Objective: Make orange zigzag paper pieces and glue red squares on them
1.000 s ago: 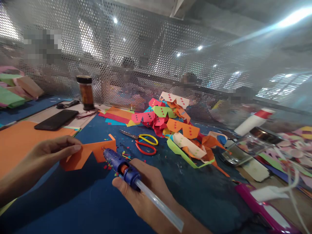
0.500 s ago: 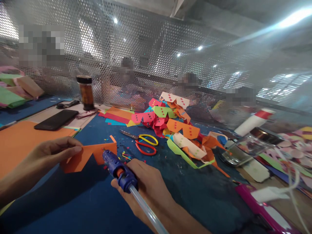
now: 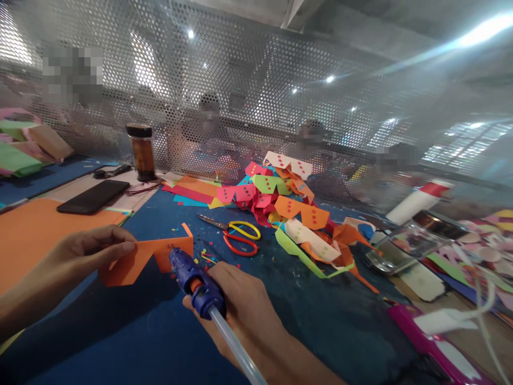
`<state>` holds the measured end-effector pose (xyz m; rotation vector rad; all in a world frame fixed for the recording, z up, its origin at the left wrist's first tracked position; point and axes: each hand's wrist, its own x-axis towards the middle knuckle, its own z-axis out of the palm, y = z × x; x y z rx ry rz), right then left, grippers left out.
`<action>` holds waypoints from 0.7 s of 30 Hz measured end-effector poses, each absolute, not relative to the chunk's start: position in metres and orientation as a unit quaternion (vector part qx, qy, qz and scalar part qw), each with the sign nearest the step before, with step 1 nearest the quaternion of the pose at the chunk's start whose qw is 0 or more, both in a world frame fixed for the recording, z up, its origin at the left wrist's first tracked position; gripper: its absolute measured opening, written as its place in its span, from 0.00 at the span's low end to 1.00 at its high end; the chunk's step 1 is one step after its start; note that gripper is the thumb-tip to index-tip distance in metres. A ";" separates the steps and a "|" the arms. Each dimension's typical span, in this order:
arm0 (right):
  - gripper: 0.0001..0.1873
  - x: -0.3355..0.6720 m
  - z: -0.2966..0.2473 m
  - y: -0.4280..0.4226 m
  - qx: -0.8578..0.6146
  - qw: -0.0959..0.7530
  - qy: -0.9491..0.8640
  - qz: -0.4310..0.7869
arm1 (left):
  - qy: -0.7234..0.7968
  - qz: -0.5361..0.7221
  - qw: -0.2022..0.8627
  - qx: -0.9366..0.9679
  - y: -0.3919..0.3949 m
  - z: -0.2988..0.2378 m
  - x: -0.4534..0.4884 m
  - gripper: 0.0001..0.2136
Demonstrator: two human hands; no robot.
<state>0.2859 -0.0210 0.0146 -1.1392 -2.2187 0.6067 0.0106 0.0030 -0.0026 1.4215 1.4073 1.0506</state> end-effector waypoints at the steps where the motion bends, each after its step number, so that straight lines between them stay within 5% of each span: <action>1: 0.12 0.286 0.015 -0.021 -0.421 0.285 -0.832 0.220 | 0.558 0.422 0.431 0.570 0.003 -0.004 0.010 0.17; 21: 0.13 0.289 0.013 -0.022 -0.418 0.280 -0.843 0.192 | 0.579 0.411 0.409 0.573 0.004 0.004 0.009 0.17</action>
